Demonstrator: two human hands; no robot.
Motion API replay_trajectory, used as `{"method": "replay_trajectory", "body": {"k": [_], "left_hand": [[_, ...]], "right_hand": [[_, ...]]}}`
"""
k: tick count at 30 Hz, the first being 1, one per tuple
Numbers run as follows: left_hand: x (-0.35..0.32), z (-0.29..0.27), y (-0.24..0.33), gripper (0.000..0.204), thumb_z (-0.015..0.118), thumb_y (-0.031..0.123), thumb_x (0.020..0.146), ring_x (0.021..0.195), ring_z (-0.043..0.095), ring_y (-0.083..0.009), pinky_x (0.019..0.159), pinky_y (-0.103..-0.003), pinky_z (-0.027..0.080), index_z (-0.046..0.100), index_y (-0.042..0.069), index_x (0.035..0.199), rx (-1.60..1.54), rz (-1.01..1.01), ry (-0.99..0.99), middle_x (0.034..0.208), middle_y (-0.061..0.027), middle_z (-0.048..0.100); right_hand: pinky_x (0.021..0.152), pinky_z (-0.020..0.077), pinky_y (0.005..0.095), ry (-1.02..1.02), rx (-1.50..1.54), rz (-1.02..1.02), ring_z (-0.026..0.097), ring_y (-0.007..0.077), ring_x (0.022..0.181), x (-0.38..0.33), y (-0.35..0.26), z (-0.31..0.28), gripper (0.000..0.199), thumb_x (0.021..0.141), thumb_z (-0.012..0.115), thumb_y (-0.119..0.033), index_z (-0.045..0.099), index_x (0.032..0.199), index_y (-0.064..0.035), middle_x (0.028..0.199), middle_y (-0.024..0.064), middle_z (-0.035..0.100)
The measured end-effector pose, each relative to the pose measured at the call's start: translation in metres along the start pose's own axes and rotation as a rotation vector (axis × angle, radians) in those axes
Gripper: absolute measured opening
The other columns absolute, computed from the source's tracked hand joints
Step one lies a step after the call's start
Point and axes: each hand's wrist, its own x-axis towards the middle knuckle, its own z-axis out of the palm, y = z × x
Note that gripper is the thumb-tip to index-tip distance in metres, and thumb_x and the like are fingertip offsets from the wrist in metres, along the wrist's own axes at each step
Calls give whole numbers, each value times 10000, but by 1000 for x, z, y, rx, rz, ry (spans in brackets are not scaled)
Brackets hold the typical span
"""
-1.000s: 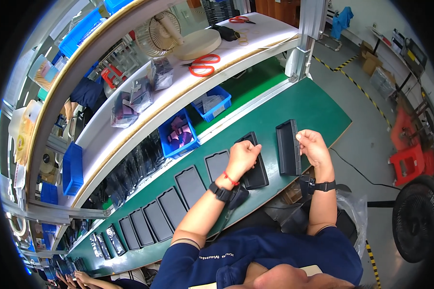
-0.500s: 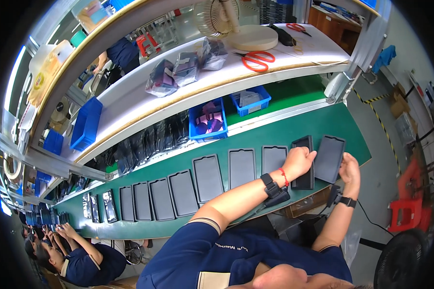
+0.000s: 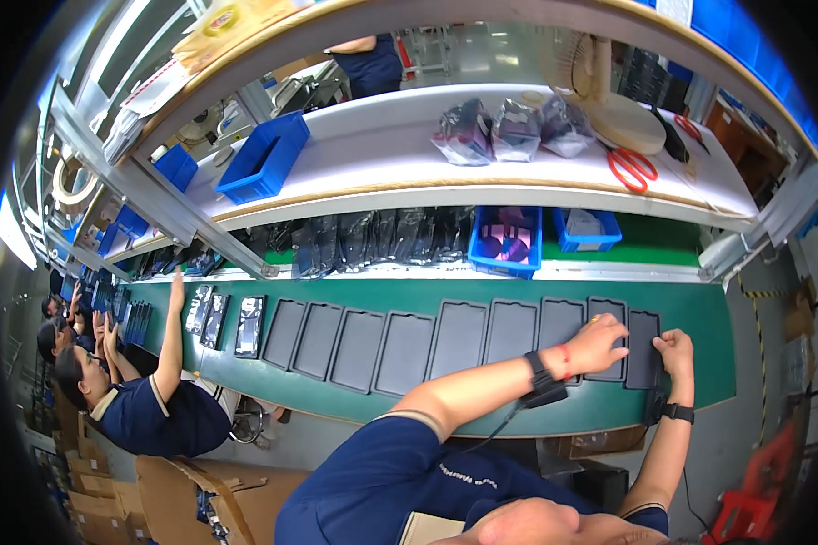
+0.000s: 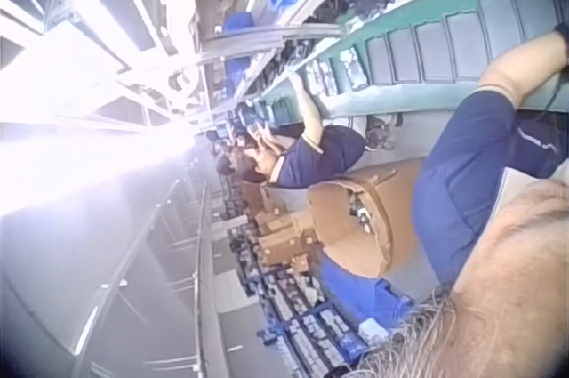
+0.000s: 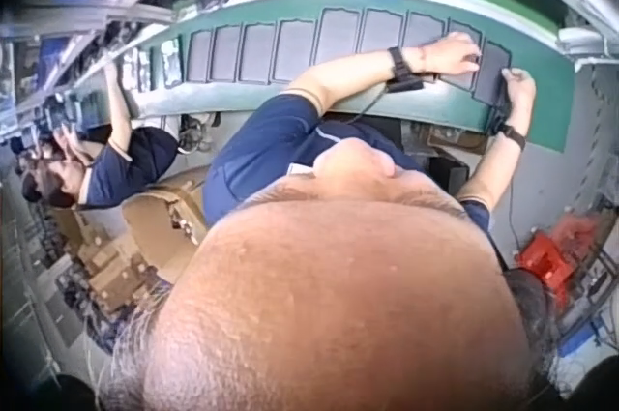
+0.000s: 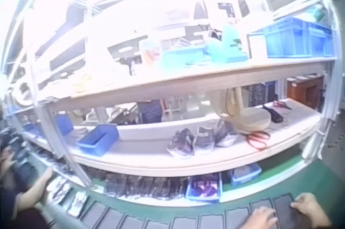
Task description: Arranging plastic components and manuals into trays and black plastic enclosures on a conveyor assembly line.
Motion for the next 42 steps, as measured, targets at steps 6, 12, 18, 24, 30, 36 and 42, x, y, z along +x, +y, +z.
{"method": "replay_trajectory", "body": {"k": [6, 12, 18, 24, 30, 36, 42], "left_hand": [[-119, -196, 24, 199, 641, 181, 802, 960, 572, -297, 865, -392, 435, 636, 22, 921, 172, -19, 69, 957, -132, 619], [-309, -325, -17, 437, 725, 301, 714, 1182, 455, -365, 1007, -481, 324, 622, 60, 1064, 821, -689, 459, 1200, -195, 543], [-370, -285, -36, 788, 671, 554, 695, 1354, 99, -444, 1032, -623, 92, 406, 220, 1358, 675, -1147, 443, 1471, -232, 148], [-348, -270, -35, 777, 655, 536, 718, 1347, 111, -449, 1030, -591, 128, 403, 182, 1362, 728, -1184, 498, 1466, -251, 132], [-352, -276, -30, 670, 707, 384, 731, 1328, 183, -415, 1042, -509, 193, 471, 108, 1295, 720, -942, 662, 1420, -247, 242], [-318, -278, 10, 200, 537, 100, 895, 1020, 569, -223, 855, -342, 474, 608, -30, 1029, -460, -490, 716, 1114, -136, 589], [-273, -247, -21, 728, 435, 566, 873, 1280, 312, -434, 1046, -547, 271, 323, 32, 1355, -1805, -230, 351, 1358, -265, 352]], "right_hand": [[729, 486, 404, 29, -151, -661, 608, 339, 842, -49, -175, 19, 341, 722, 696, -159, 601, 992, 27, 915, 201, 625], [799, 453, 435, -194, -394, -992, 584, 355, 894, -15, -310, 131, 285, 724, 677, -183, 624, 948, -15, 924, 173, 628], [852, 469, 383, -420, -718, -874, 597, 304, 977, 19, -345, 190, 512, 574, 822, -277, 634, 988, -41, 1012, 163, 630], [874, 449, 368, -302, -709, -885, 572, 298, 1018, 22, -336, 195, 511, 548, 831, -261, 635, 966, -43, 1020, 158, 626], [706, 484, 334, -642, 220, -616, 605, 197, 803, 48, -315, 188, 299, 684, 680, -12, 596, 971, -5, 872, 97, 645], [741, 505, 324, -527, 1139, -171, 614, 176, 821, 5, -320, 161, 205, 809, 628, -54, 591, 1007, -14, 882, 61, 637], [691, 496, 250, -999, 634, -556, 599, 88, 745, -154, -376, 217, 116, 783, 685, -92, 624, 864, -35, 832, 16, 648]]}}
